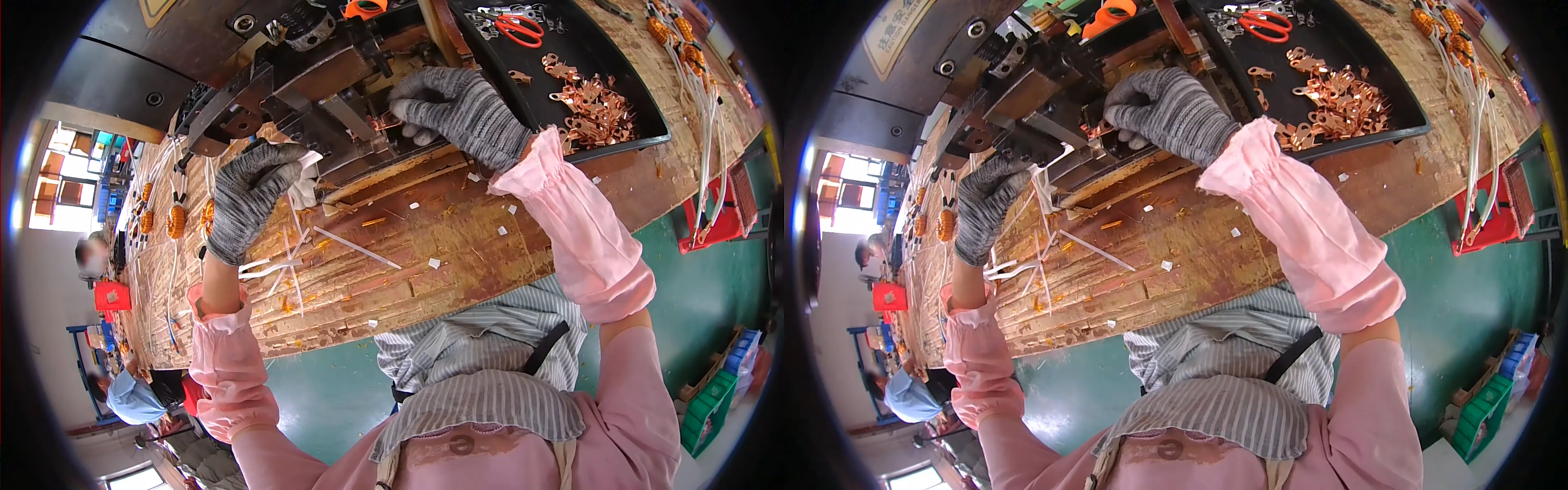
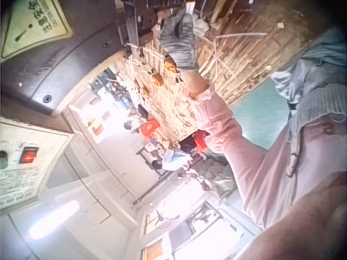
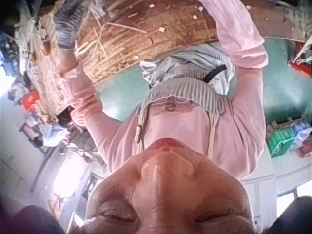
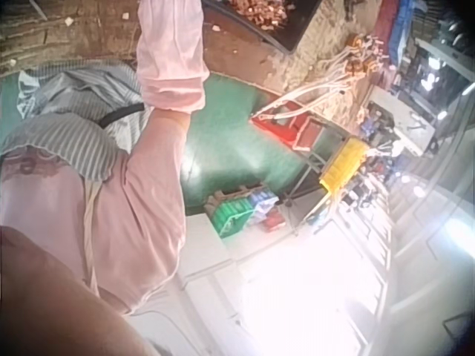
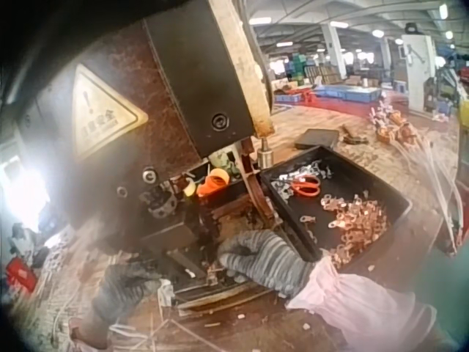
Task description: The person assembles electrical components by inserting copper rings onto the ends of white insulated wires attached to copper coils. They use a crimping tool to secure the rings onto the wires and place the finished assemblies on the workbench.
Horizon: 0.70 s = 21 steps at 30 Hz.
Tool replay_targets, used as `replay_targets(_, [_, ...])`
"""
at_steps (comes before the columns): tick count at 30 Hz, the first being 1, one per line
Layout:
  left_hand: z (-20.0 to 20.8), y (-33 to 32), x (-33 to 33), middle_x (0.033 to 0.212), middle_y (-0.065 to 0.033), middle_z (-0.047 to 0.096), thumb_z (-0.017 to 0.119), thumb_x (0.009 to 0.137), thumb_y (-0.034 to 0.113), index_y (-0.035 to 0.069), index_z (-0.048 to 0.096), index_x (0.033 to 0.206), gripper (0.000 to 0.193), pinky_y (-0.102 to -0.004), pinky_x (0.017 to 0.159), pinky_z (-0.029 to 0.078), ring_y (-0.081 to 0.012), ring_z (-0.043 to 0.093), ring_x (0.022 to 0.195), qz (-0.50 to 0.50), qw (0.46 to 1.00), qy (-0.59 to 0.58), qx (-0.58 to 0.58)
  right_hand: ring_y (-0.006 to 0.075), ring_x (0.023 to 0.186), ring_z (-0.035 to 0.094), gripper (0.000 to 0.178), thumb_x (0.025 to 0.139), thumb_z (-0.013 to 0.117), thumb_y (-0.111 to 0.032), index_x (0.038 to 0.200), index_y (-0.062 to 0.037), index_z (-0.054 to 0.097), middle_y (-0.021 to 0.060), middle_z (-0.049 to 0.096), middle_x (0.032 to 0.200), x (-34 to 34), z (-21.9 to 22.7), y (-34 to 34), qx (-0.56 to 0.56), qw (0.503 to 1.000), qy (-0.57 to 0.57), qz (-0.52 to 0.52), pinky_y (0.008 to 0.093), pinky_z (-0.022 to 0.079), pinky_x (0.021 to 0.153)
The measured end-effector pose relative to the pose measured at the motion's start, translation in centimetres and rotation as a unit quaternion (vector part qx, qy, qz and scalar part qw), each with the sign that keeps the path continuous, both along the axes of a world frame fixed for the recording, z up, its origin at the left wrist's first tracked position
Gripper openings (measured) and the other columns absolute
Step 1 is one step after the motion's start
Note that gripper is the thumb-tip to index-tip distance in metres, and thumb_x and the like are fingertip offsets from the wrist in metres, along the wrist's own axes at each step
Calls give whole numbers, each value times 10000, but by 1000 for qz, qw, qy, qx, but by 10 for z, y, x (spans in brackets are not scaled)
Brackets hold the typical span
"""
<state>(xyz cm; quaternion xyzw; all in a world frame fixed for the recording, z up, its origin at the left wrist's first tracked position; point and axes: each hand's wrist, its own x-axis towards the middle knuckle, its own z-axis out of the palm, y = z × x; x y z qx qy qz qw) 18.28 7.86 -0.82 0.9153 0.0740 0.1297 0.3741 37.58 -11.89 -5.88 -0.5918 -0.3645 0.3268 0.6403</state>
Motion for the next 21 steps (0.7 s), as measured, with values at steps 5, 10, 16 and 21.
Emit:
replay_targets(5, [0,1,-2,953,-74,637,631,776,24,12,645,957,182,-263,821,441,-148,577,891,-1,1000,1,-1,119,678,614,203,836,596,-137,975,12,584,76,624,792,11,-6,-7,57,997,-18,-55,235,541,600])
replay_targets(10, [2,0,-1,955,-76,635,628,777,22,11,643,963,187,-260,821,440,-146,574,890,-6,1000,10,15,123,690,617,200,845,581,-128,997,1,581,76,628,813,17,-1,-27,69,994,-13,-89,237,541,618])
replay_targets(16, [-1,2,0,894,-72,615,611,784,22,14,636,983,201,-248,764,440,-143,565,836,-14,1000,-3,26,122,700,617,220,855,575,-152,1014,0,585,76,631,829,20,0,-49,57,991,6,-122,230,537,628])
replay_targets(21, [0,2,-3,807,-54,592,623,781,48,24,637,990,211,-239,676,430,-127,544,737,-19,1000,-5,-8,110,692,610,202,861,569,-158,993,-7,591,71,631,815,11,0,-67,45,992,-2,-116,217,521,616])
